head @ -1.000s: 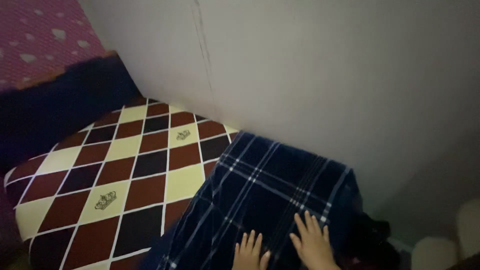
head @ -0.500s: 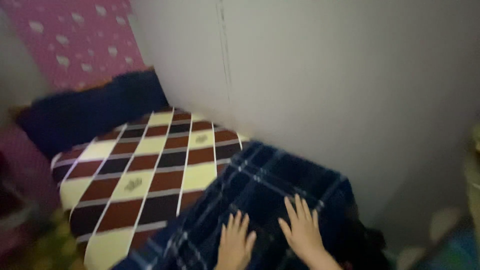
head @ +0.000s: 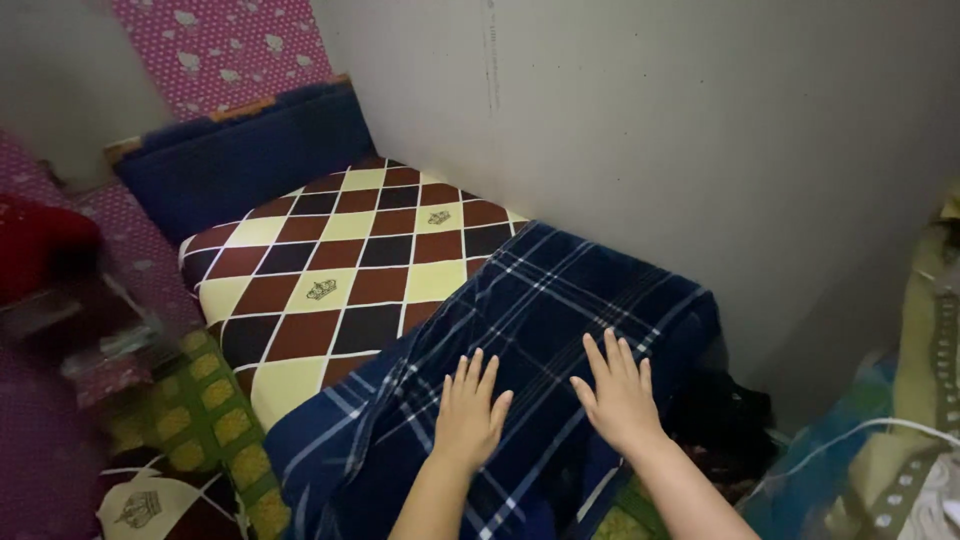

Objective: Making the bed by spreading a blue plaid blanket over a diamond-patterned mattress.

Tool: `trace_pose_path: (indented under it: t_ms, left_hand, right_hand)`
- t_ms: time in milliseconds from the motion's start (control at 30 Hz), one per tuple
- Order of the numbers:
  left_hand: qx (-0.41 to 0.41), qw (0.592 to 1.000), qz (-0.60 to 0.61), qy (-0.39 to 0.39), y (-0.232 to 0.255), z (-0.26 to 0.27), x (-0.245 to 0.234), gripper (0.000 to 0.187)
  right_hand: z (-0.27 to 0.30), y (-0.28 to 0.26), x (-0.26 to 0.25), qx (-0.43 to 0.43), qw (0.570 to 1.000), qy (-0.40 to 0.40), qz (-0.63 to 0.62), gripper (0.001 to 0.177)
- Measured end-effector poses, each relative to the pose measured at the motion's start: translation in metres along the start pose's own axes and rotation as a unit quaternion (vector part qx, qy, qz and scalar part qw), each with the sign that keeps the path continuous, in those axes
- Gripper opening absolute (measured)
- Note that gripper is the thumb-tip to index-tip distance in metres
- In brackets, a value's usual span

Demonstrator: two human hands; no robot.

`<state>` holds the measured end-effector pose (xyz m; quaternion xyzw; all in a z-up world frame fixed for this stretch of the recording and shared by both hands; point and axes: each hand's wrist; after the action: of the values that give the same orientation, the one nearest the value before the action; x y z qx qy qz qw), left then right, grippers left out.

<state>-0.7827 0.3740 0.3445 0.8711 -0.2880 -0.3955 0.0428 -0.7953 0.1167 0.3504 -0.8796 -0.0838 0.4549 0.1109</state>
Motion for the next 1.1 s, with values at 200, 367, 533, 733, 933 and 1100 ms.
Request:
trace_pose_path:
  t_ms: [200,367,533,733,933,1100]
  left_hand:
    - [-0.006,0.999,0.021,-0.036,-0.016,0.023,-0.023,0.063]
    - [-0.009,0.996,0.031,-0.088,-0.053,0.052,-0.063,0.064]
    - [0.031,0.993,0.047,-0.103,-0.099,0.087,-0.117,0.062]
    - [0.028,0.991,0.060,-0.117,-0.154,0.118,-0.156,0.062]
    - [0.001,0.992,0.049,-0.112,-0.180,0.129,-0.172,0.064]
    - [-0.040,0.987,0.041,-0.148,-0.196,0.138,-0.165,0.065]
  right_hand:
    - [0.029,-0.025,0.003,0.033,0.999,-0.006,0.013,0.075]
    - [0.068,-0.052,0.037,0.070,0.997,0.025,0.032,0.079]
    - [0.113,-0.125,0.031,0.122,0.992,-0.002,0.019,0.075]
    - [0.151,-0.188,0.049,0.154,0.988,-0.006,0.012,0.076]
    - [0.156,-0.214,0.052,0.135,0.991,-0.018,0.019,0.076]
    - [0.150,-0.221,0.070,0.123,0.992,-0.012,-0.001,0.077]
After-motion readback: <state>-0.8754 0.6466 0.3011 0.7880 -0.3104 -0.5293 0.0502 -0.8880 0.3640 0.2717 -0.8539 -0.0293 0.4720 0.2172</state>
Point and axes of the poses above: each hand's wrist, its own z-axis away from the middle knuckle, its own x-axis out of the palm, y = z × x, and after that the axes turned 14 degrees about y, right-handed
